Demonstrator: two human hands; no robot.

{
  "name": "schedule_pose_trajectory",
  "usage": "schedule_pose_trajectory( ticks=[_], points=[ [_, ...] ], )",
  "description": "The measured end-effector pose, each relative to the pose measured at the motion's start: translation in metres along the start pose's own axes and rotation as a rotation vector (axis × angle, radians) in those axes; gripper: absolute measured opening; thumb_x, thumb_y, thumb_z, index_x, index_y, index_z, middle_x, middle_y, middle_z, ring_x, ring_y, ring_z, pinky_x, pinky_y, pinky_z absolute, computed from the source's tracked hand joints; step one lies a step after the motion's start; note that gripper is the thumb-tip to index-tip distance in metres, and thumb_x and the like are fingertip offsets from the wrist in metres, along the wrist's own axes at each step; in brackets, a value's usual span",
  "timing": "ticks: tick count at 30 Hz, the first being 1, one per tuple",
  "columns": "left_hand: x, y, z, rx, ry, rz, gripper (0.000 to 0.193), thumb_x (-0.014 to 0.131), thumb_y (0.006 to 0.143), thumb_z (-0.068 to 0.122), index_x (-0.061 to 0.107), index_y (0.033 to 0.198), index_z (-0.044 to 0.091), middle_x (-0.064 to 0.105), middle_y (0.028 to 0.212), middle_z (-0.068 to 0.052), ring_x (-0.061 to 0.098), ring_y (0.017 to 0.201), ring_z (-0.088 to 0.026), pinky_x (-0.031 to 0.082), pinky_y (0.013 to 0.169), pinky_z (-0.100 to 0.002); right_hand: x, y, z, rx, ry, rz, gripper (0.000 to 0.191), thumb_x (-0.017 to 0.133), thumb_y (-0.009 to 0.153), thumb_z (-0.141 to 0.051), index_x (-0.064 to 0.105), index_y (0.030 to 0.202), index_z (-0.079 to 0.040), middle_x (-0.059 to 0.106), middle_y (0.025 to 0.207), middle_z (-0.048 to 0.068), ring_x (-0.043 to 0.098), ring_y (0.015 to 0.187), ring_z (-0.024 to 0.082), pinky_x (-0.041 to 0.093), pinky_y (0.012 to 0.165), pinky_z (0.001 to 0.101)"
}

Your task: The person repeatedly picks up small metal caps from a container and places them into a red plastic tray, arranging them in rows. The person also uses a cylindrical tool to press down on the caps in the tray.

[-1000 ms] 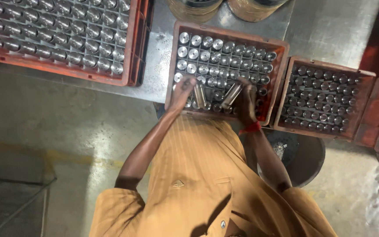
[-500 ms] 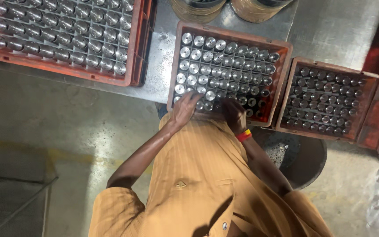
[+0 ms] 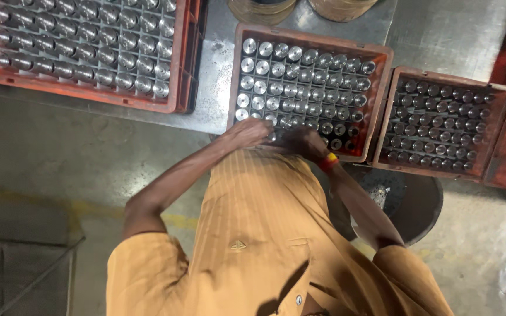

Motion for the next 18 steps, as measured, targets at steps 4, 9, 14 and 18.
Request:
schedule_pose_trajectory(
  ticks=[4, 9, 14, 18],
  points=[
    [-0.018, -0.01, -0.002, -0.337, -0.603, 0.256, 0.037, 0.07, 0.096, 0.041, 0.074, 0.116, 0.01, 0.07, 0.098, -0.011, 0.07, 0.087, -0.024, 0.059, 0.07, -0.034, -0.048, -0.024, 0.003, 0.574, 0.758, 0.324, 0.039, 0.061, 0.105, -0.041, 0.072, 0.122, -0.008, 0.075, 0.115, 0.014, 0.075, 0.098, 0.028, 0.063, 0.081, 0.0393],
    [0.011, 0.003, 0.024, -0.823, -1.441, 0.356, 0.064, 0.042, 0.096, 0.062, 0.062, 0.14, 0.019, 0.067, 0.087, -0.019, 0.069, 0.072, -0.025, 0.06, 0.058, -0.036, -0.032, -0.008, -0.026, 0.735, 0.804, 0.461, 0.038, 0.069, 0.097, -0.033, 0.07, 0.123, -0.006, 0.074, 0.113, 0.016, 0.074, 0.097, 0.031, 0.061, 0.078, 0.0402],
    [0.028, -0.032, 0.01, -0.409, -0.325, 0.119, 0.063, 0.065, 0.094, 0.054, 0.062, 0.138, 0.008, 0.064, 0.131, -0.022, 0.073, 0.091, -0.032, 0.062, 0.074, -0.044, -0.026, 0.008, -0.045, 0.456, 0.123, 0.13, 0.044, 0.077, 0.089, -0.026, 0.069, 0.125, -0.004, 0.074, 0.111, 0.018, 0.073, 0.095, 0.034, 0.059, 0.076, 0.0411],
    [0.046, -0.034, 0.014, -0.142, -0.018, 0.13, 0.044, 0.056, 0.097, 0.011, 0.063, 0.14, 0.005, 0.065, 0.142, -0.019, 0.075, 0.097, -0.029, 0.064, 0.081, -0.04, -0.039, 0.021, -0.048, 0.221, -0.004, -0.008, 0.037, 0.077, 0.086, -0.016, 0.072, 0.12, -0.004, 0.075, 0.113, 0.018, 0.073, 0.097, 0.035, 0.059, 0.077, 0.0403]
  ],
)
Point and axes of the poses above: each hand's wrist, its own y-axis towards the middle knuckle, its own x-axis out of the palm, z = x × y, the point moved 2 cm from there along y, towards the middle knuckle
